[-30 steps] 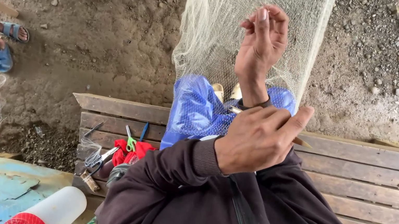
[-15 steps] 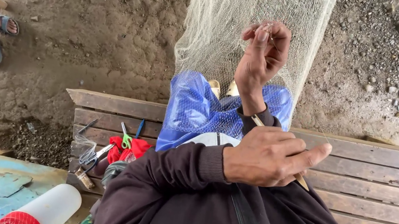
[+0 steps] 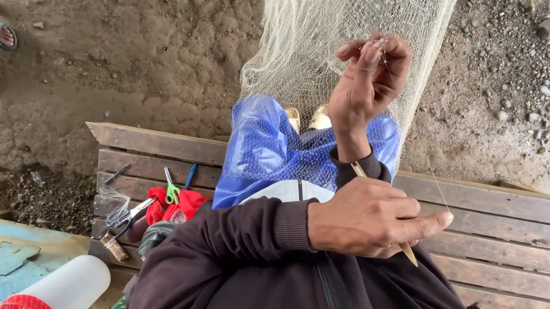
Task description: Weaving or repairing a fishing net using a wooden shuttle and thread
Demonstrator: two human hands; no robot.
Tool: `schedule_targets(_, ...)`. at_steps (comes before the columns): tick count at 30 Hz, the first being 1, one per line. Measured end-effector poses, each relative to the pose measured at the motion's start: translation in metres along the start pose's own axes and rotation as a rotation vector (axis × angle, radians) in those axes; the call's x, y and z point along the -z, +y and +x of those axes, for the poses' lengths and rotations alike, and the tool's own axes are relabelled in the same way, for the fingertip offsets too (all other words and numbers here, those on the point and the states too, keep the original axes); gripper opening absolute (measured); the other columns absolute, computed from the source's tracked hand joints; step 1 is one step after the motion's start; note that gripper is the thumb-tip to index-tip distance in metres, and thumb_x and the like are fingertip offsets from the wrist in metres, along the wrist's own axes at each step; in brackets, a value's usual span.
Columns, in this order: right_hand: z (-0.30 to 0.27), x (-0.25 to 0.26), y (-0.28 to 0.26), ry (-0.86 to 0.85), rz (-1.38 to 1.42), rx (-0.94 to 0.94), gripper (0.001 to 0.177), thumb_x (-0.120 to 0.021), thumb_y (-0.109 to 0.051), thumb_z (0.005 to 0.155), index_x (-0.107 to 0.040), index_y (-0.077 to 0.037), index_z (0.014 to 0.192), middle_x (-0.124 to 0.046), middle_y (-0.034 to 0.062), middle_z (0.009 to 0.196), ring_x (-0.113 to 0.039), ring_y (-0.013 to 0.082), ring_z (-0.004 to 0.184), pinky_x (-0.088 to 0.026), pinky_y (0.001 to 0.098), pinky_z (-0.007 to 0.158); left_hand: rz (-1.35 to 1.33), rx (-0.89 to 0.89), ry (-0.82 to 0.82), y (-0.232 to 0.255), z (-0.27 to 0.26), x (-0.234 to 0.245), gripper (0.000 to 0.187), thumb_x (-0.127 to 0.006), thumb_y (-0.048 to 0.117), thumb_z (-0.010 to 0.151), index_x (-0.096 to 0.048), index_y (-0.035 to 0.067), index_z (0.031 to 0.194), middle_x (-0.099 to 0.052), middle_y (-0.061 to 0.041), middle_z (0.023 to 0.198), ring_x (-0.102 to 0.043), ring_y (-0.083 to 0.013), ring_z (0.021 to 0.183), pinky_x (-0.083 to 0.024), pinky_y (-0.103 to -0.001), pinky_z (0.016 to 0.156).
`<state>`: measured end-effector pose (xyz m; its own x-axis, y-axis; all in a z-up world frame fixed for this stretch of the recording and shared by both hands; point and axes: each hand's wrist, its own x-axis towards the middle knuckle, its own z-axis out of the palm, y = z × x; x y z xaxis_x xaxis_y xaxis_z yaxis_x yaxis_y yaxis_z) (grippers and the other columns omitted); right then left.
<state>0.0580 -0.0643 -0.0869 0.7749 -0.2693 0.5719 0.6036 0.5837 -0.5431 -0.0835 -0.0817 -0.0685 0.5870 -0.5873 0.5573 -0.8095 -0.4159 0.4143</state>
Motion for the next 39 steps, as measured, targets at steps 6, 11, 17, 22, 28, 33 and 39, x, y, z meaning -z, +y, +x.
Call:
schedule_targets(6, -0.003, -0.008, -0.007, -0.002, 0.046, -0.025, 0.005, -0.049, -0.009, 0.097, -0.05, -0.01, 0.102, -0.057, 0.0053, 0.098, -0.055, 0.0184, 0.073, -0.049, 0.0296, 0.063, -0.052, -0.031, -0.021, -0.005, -0.005, -0.006, 0.046, -0.059, 0.017, 0.092, -0.041, 0.016, 0.135, -0.05, 0.004, 0.075, -0.046, -0.0155, 0.06, -0.036, -0.032, 0.05)
schedule_targets(11, 0.008, -0.005, -0.009, -0.117, 0.068, -0.086, 0.005, -0.051, -0.01, 0.096, -0.052, -0.01, 0.101, -0.057, 0.0062, 0.094, -0.056, 0.0187, 0.083, -0.049, 0.0282, 0.069, -0.246, 0.033, 0.029, -0.013, -0.019, 0.016, 0.05, -0.054, 0.01, 0.096, -0.033, 0.014, 0.141, -0.052, 0.007, 0.074, -0.046, -0.013, 0.058, -0.038, -0.03, 0.05)
schedule_targets(17, 0.011, 0.004, -0.016, -0.23, 0.243, -0.269, 0.018, -0.046, -0.003, 0.09, -0.054, -0.007, 0.106, -0.059, 0.0117, 0.104, -0.06, 0.0221, 0.094, -0.053, 0.0284, 0.08, -0.212, 0.137, 0.159, -0.004, -0.041, 0.051, 0.053, -0.055, -0.002, 0.083, -0.045, 0.01, 0.133, -0.057, 0.008, 0.074, -0.055, -0.0146, 0.061, -0.044, -0.028, 0.055)
schedule_targets(22, 0.001, 0.011, -0.028, -0.075, 0.413, -0.462, 0.026, -0.053, -0.02, 0.091, -0.05, -0.007, 0.113, -0.063, 0.0159, 0.102, -0.062, 0.0259, 0.09, -0.055, 0.0314, 0.075, -0.039, 0.222, 0.073, -0.01, -0.056, 0.051, 0.047, -0.055, 0.007, 0.09, -0.043, 0.007, 0.135, -0.044, 0.0, 0.067, -0.049, -0.02, 0.057, -0.04, -0.034, 0.052)
schedule_targets(28, 0.01, 0.018, -0.022, 0.026, 0.379, -0.519, 0.011, -0.048, -0.002, 0.098, -0.054, -0.004, 0.106, -0.066, 0.0125, 0.091, -0.066, 0.0196, 0.077, -0.057, 0.026, 0.065, 0.01, 0.195, 0.026, -0.016, -0.073, 0.042, 0.058, -0.056, 0.002, 0.081, -0.039, 0.002, 0.136, -0.045, -0.003, 0.068, -0.046, -0.0203, 0.055, -0.041, -0.035, 0.052)
schedule_targets(33, -0.005, 0.013, -0.003, -0.127, 0.122, -0.229, 0.023, -0.055, 0.001, 0.095, -0.054, -0.012, 0.115, -0.058, 0.0081, 0.101, -0.056, 0.0176, 0.082, -0.051, 0.0276, 0.068, -0.023, 0.208, -0.008, -0.014, -0.082, 0.038, 0.066, -0.063, 0.009, 0.081, -0.032, 0.005, 0.14, -0.05, -0.003, 0.073, -0.051, -0.0214, 0.06, -0.042, -0.035, 0.054)
schedule_targets(39, -0.002, -0.015, -0.009, -0.049, 0.039, -0.1, 0.006, -0.056, -0.01, 0.095, -0.06, -0.014, 0.098, -0.055, 0.0019, 0.084, -0.05, 0.0119, 0.067, -0.046, 0.0242, 0.058, -0.074, 0.197, 0.019, -0.013, -0.087, 0.046, 0.059, -0.06, 0.008, 0.086, -0.034, 0.005, 0.139, -0.05, -0.004, 0.074, -0.051, -0.024, 0.06, -0.043, -0.037, 0.057)
